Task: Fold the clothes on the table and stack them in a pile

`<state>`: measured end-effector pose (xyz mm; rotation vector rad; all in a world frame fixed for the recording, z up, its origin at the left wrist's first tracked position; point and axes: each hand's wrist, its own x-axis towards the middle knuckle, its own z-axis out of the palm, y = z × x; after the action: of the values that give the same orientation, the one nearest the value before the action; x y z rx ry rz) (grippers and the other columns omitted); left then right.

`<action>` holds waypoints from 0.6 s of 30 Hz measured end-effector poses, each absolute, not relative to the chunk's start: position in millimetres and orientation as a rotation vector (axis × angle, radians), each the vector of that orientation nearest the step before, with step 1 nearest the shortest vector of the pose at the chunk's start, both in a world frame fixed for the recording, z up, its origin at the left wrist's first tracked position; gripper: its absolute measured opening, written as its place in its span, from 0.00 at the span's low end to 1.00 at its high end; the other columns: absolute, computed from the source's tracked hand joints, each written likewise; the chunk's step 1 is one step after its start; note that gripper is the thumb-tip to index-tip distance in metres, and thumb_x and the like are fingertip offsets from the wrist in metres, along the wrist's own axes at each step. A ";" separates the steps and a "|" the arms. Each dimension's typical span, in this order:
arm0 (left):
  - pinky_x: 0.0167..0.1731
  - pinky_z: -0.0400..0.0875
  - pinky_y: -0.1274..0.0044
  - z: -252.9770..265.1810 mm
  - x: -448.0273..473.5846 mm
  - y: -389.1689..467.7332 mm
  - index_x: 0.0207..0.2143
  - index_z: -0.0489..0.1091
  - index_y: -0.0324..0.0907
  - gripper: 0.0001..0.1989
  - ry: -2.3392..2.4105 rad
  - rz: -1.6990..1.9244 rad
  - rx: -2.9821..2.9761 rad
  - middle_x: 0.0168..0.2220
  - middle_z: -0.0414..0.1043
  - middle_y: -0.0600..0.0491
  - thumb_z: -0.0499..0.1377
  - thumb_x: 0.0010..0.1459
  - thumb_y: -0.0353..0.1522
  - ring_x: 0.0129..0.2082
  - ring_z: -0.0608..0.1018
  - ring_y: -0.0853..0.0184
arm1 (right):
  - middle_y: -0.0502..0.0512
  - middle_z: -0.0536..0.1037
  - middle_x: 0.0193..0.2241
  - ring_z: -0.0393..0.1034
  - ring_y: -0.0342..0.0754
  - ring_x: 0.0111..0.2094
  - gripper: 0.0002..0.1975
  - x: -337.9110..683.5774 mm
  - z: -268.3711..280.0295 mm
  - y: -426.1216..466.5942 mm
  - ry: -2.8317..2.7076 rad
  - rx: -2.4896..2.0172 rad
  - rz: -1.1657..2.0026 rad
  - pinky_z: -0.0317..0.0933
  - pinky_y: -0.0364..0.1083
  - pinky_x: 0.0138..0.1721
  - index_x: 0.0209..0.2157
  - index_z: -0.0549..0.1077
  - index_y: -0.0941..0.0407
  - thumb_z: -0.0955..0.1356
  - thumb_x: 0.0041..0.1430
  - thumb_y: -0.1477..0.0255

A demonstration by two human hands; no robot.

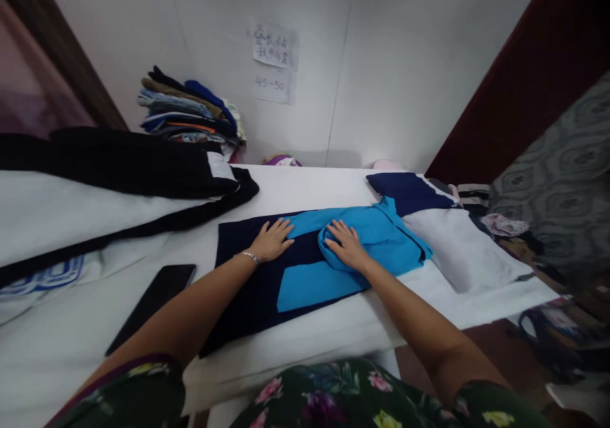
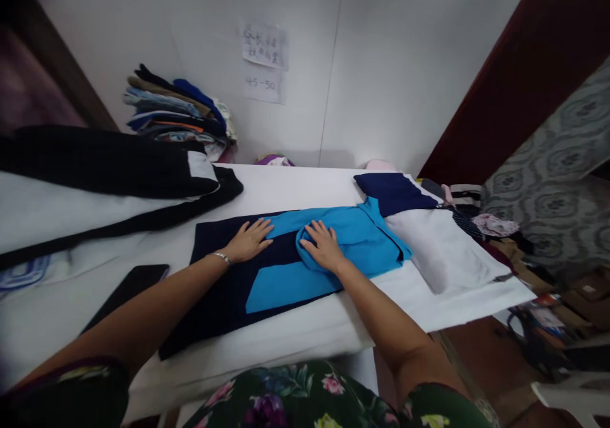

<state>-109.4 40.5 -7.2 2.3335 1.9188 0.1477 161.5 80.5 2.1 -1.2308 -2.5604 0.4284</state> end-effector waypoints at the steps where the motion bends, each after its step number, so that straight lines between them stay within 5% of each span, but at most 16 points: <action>1: 0.62 0.41 0.55 -5.0 -108.6 39.6 0.65 0.53 0.43 0.30 1.932 0.151 2.327 0.69 0.44 0.46 0.43 0.64 0.45 0.68 0.46 0.56 | 0.57 0.52 0.66 0.40 0.55 0.68 0.30 161.2 0.6 76.3 -2.580 -1.211 0.387 0.36 0.64 0.63 0.64 0.56 0.50 0.56 0.66 0.53; 9: 0.62 0.42 0.55 23.3 -132.1 12.2 0.63 0.57 0.42 0.29 2.201 0.209 2.137 0.67 0.48 0.43 0.47 0.64 0.44 0.67 0.51 0.54 | 0.59 0.57 0.65 0.45 0.58 0.66 0.29 160.3 -15.2 60.7 -2.673 -1.164 0.155 0.39 0.64 0.62 0.63 0.59 0.52 0.57 0.65 0.54; 18: 0.59 0.59 0.69 10.9 -158.9 -64.0 0.61 0.58 0.34 0.32 2.499 0.452 1.541 0.63 0.58 0.39 0.52 0.60 0.44 0.63 0.61 0.56 | 0.60 0.60 0.64 0.48 0.58 0.65 0.28 162.1 -19.3 61.9 -2.632 -1.143 0.144 0.40 0.65 0.61 0.61 0.62 0.52 0.58 0.65 0.55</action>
<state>-158.9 -64.0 10.9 1.5413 2.4986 0.4519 162.1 61.9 -19.3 -1.1426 -2.6316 0.1437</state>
